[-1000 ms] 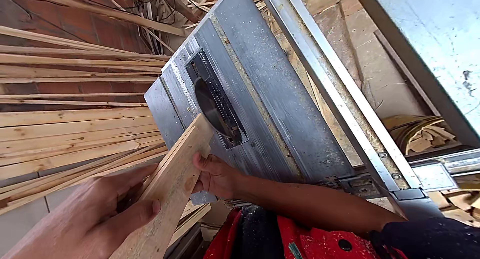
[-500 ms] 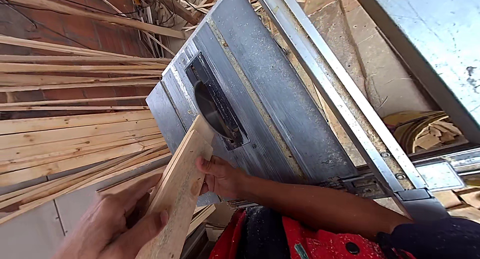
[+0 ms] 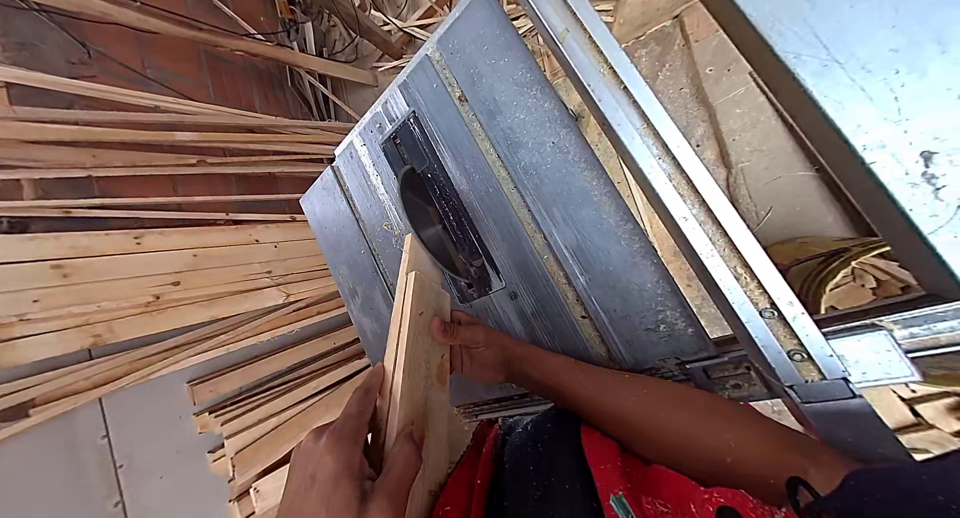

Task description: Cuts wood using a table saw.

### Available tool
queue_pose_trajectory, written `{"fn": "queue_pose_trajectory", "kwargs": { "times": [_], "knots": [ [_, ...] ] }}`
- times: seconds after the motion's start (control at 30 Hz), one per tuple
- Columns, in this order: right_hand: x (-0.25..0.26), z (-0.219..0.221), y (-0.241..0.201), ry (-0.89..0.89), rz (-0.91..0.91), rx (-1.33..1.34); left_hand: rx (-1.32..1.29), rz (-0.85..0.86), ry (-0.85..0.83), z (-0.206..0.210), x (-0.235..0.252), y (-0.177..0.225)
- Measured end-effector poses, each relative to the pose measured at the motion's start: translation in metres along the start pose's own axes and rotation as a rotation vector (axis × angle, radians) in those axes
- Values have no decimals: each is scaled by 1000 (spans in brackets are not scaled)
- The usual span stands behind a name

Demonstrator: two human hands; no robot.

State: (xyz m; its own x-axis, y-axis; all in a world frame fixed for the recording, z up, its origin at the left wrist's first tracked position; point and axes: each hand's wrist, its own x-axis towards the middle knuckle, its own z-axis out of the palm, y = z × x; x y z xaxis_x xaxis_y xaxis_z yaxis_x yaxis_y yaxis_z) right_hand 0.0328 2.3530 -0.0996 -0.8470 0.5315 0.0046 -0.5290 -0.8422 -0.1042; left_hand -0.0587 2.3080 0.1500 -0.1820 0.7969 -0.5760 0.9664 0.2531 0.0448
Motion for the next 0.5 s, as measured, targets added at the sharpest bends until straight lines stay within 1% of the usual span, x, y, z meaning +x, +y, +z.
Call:
{"fn": "queue_pose_trajectory", "kwargs": {
  "times": [0.1, 0.17, 0.3, 0.4, 0.5],
  "knots": [
    [1, 6, -4, -38, -8, -14, -49, 9, 73, 5, -17, 0],
    [2, 12, -6, -40, 3, -23, -61, -18, 107, 8, -25, 1],
    [-1, 11, 4, 38, 127, -24, -11, -101, 113, 25, -22, 6],
    [-8, 5, 9, 78, 183, -5, 47, -58, 156, 49, -10, 3],
    [-15, 2, 5, 94, 144, -29, 38, -15, 186, 58, -3, 10]
  ]
}}
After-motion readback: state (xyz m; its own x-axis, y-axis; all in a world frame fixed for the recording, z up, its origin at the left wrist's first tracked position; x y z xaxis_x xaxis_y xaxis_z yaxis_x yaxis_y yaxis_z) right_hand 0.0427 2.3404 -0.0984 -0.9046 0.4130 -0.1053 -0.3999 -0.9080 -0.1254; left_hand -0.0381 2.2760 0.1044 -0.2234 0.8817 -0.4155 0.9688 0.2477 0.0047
